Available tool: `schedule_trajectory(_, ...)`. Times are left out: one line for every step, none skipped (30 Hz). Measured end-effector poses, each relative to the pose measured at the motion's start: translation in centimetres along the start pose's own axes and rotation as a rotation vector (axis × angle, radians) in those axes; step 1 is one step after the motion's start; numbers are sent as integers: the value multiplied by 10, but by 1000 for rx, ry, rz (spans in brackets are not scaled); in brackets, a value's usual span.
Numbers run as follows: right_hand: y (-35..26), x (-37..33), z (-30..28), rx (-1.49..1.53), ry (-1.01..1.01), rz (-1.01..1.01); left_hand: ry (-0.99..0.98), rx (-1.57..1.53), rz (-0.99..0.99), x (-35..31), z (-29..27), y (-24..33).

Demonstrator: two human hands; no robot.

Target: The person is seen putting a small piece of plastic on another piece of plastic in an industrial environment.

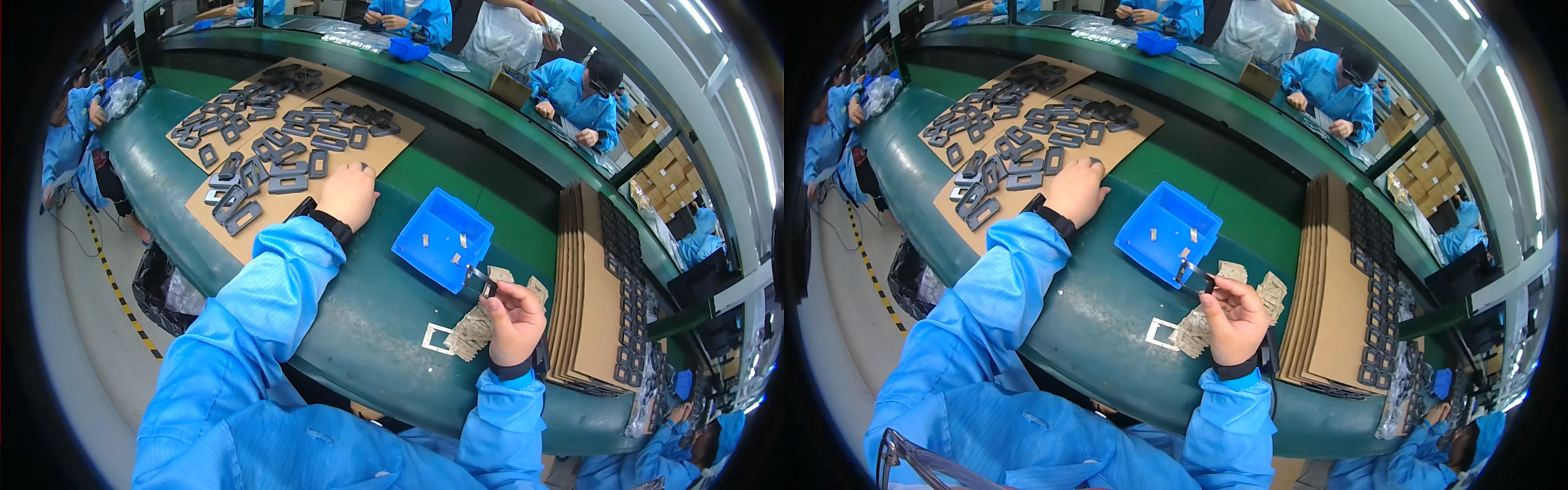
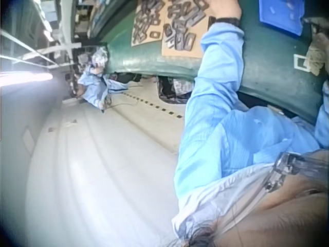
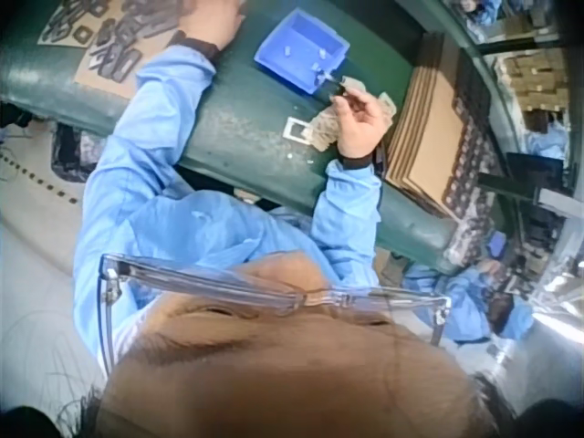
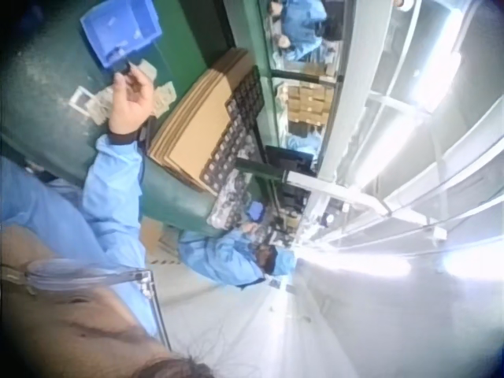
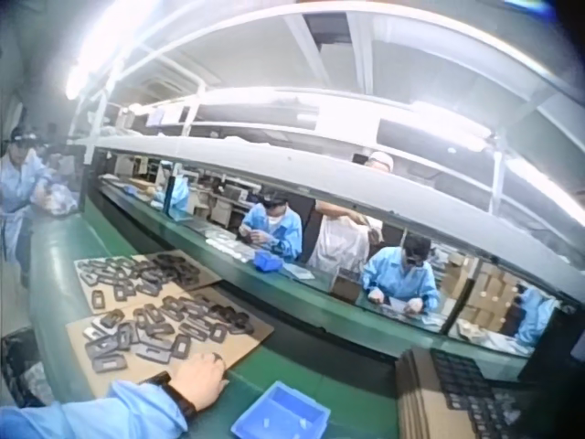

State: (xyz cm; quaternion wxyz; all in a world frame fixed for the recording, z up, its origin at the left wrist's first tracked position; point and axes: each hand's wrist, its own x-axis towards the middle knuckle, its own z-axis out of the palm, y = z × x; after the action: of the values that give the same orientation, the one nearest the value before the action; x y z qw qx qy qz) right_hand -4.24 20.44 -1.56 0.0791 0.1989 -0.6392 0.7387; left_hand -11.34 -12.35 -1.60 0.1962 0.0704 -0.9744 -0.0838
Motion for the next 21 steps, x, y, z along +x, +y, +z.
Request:
schedule_trajectory(3,0,-1,-40,-6,5,18,-12,28,-1,6,-1)
schedule_trajectory(4,0,-2,-82,-9,10,35,-26,59,-2,6,1)
schedule_trajectory(4,0,-3,-79,-8,20,55,-39,66,-2,5,2)
schedule_trajectory(4,1,-3,-81,-11,16,60,-41,65,-1,4,1)
schedule_trajectory(4,1,-3,-74,-8,28,32,-59,34,1,2,0)
schedule_trajectory(5,2,-4,-66,-5,42,2,-76,3,1,-2,0)
schedule_trajectory(6,3,-3,-68,-7,40,5,-78,1,-1,-6,0)
schedule_trajectory(7,4,-2,-53,-14,44,92,-114,-29,-5,-17,1)
schedule_trajectory(8,4,-3,-46,-10,47,177,-157,-51,-6,-24,5)
schedule_trajectory(7,4,-5,-52,-5,46,176,-164,-46,-7,-28,8)
schedule_trajectory(7,4,-5,-20,-7,47,206,-295,-4,-7,-32,8)
schedule_trajectory(7,4,-5,12,-8,48,236,-426,38,-7,-36,9)
schedule_trajectory(6,4,-5,7,-2,48,229,-432,68,-7,-40,11)
schedule_trajectory(5,4,-4,32,-8,52,226,-435,69,-9,-40,13)
schedule_trajectory(4,4,-3,57,-15,56,285,-490,125,-10,-40,16)
schedule_trajectory(3,3,-3,54,-12,57,345,-544,180,-11,-41,18)
schedule_trajectory(3,2,-4,66,-9,63,244,-678,197,-12,-41,22)
schedule_trajectory(3,2,-5,77,-7,68,239,-683,200,-15,-45,29)
schedule_trajectory(1,1,-4,76,-3,70,125,-929,199,-21,-52,37)
schedule_trajectory(0,1,-4,174,-28,82,5,-1173,195,-24,-54,43)
schedule_trajectory(-2,1,-2,273,-55,96,-4,-1233,312,-27,-56,48)
